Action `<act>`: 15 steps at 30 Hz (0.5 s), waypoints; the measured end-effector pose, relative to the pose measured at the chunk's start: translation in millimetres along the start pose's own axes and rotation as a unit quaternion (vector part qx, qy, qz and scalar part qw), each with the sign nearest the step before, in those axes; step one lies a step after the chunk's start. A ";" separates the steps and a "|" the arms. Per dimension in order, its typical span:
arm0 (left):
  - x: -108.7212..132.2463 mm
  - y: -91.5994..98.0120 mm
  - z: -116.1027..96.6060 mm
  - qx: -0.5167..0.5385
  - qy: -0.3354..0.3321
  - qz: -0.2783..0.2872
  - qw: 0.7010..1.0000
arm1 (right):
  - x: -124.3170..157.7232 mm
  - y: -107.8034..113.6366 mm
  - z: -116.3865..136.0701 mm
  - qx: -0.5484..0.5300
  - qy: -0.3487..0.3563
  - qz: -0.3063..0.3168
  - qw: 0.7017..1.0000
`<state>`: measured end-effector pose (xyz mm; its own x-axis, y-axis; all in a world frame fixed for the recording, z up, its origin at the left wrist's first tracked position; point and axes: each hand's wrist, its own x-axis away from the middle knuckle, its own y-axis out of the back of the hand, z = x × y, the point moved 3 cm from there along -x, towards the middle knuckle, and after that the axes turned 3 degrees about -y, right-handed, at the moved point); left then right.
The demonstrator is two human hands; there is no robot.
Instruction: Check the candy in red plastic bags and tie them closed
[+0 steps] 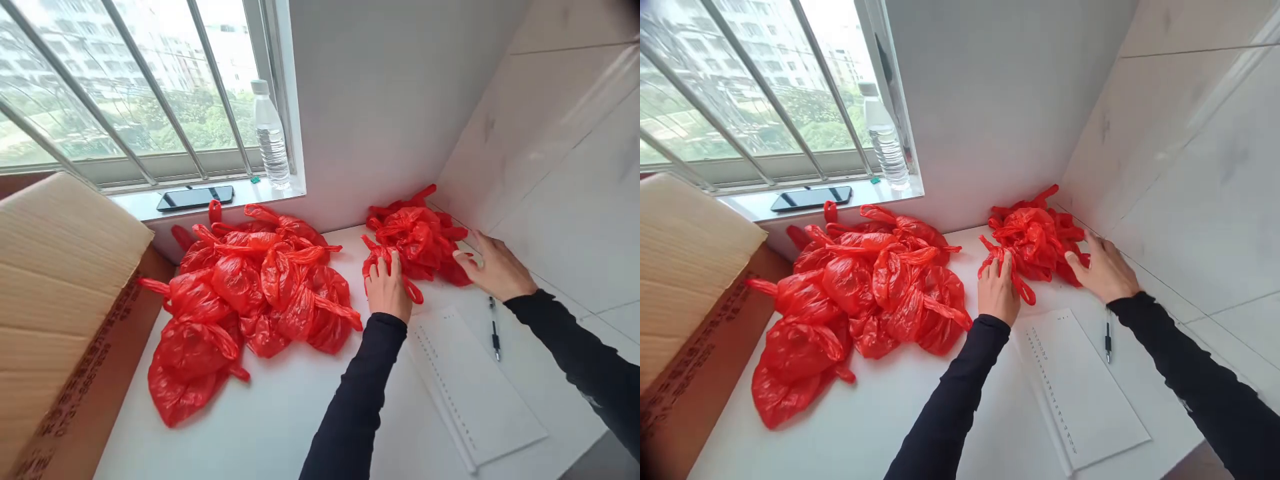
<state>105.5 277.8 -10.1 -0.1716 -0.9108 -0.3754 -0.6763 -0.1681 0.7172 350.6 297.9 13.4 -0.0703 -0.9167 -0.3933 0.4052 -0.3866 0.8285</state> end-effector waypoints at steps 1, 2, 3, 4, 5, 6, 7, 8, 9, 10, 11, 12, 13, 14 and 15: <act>10.9 2.7 -3.8 -0.013 -0.005 -0.009 1.000 | 27.6 -0.8 7.7 -0.004 0.026 0.010 1.000; 23.2 5.1 -8.0 -0.024 -0.010 -0.018 0.999 | 57.6 -4.0 15.6 -0.011 0.054 0.030 0.998; 36.7 7.2 -12.5 -0.035 -0.017 -0.026 0.999 | 88.7 -8.8 23.6 -0.018 0.080 0.056 0.995; 51.2 9.0 -16.9 -0.045 -0.024 -0.032 0.998 | 119.5 -14.3 31.0 -0.023 0.098 0.077 0.992; 66.4 10.8 -20.8 -0.053 -0.032 -0.036 0.997 | 148.6 -20.1 37.8 -0.025 0.113 0.095 0.989; 82.1 12.9 -23.7 -0.060 -0.042 -0.037 0.997 | 174.8 -25.7 43.7 -0.026 0.124 0.107 0.986; 97.9 15.5 -25.2 -0.067 -0.050 -0.038 0.996 | 197.0 -31.0 48.6 -0.026 0.134 0.116 0.984; 113.6 19.2 -24.9 -0.073 -0.058 -0.039 0.995 | 214.7 -35.7 52.1 -0.025 0.141 0.118 0.983; 128.7 24.1 -22.7 -0.080 -0.062 -0.041 0.994 | 227.9 -39.9 54.4 -0.022 0.147 0.118 0.982; 142.7 30.3 -18.4 -0.088 -0.062 -0.044 0.993 | 237.0 -43.5 55.5 -0.018 0.151 0.115 0.982; 155.4 37.8 -12.4 -0.099 -0.057 -0.051 0.992 | 242.6 -46.6 55.7 -0.014 0.155 0.110 0.982; 166.3 46.3 -4.9 -0.110 -0.047 -0.060 0.991 | 245.7 -49.1 55.4 -0.009 0.158 0.104 0.982; 175.2 55.2 3.3 -0.123 -0.037 -0.068 0.989 | 247.0 -51.1 54.9 -0.005 0.161 0.098 0.982; 182.1 63.9 11.7 -0.138 -0.027 -0.074 0.987 | 247.4 -52.8 54.4 -0.001 0.164 0.092 0.982; 186.7 72.0 20.0 -0.153 -0.016 -0.078 0.985 | 247.4 -54.0 54.3 0.001 0.167 0.086 0.982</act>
<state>10.4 103.2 -40.3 -0.1088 -0.8530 -0.5105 -0.4489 -0.4160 0.7908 261.9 86.5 -107.0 0.3033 -0.8841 -0.3555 0.3827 -0.2287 0.8951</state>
